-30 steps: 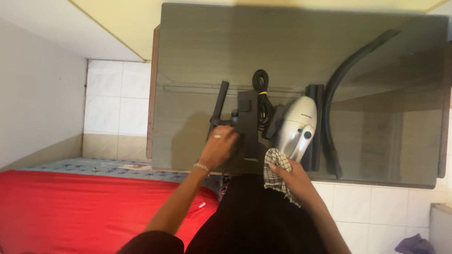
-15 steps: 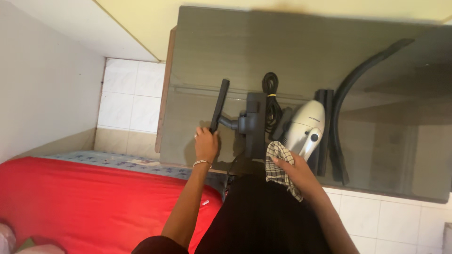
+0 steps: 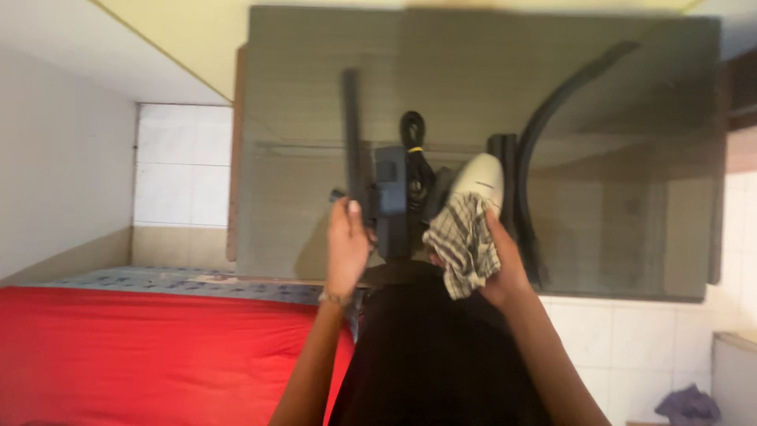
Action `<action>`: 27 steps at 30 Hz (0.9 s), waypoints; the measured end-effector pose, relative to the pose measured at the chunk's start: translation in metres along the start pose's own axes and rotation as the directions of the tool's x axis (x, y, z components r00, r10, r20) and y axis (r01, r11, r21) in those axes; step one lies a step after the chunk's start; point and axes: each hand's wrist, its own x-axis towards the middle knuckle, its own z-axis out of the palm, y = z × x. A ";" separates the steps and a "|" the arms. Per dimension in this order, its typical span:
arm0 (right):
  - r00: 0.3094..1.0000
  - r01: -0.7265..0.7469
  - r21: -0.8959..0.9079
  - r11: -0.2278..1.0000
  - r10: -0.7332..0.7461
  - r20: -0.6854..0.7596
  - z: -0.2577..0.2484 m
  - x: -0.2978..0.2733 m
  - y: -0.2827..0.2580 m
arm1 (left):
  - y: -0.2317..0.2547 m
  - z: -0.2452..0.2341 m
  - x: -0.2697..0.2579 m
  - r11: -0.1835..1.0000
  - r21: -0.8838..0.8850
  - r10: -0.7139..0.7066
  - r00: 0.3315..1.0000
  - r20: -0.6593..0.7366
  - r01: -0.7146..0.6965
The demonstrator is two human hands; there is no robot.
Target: The person wipes various disassembled vacuum cleaner parts with a checkered cloth. They clean the main body, the flexible hose, the floor nozzle, and the extension tubes one by one, placing each cleaned item on a glass table.
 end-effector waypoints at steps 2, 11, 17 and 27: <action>0.999 0.009 0.083 0.997 -0.012 0.035 -0.004 0.002 -0.008 | 0.047 0.022 -0.027 0.986 -0.162 -0.013 0.983 0.181 0.043; 0.920 -0.034 0.459 0.888 -0.151 0.361 -0.009 -0.013 -0.034 | 0.130 0.070 -0.084 0.866 -0.408 -0.001 0.818 0.575 0.288; 0.827 -0.161 0.624 0.764 -0.241 0.508 -0.032 -0.012 -0.035 | 0.166 0.046 -0.096 0.674 -0.688 0.250 0.793 0.556 0.270; 0.899 0.042 0.391 0.919 -0.206 0.386 -0.017 -0.019 -0.060 | 0.180 0.105 -0.106 0.936 -0.294 -0.019 0.860 0.510 0.195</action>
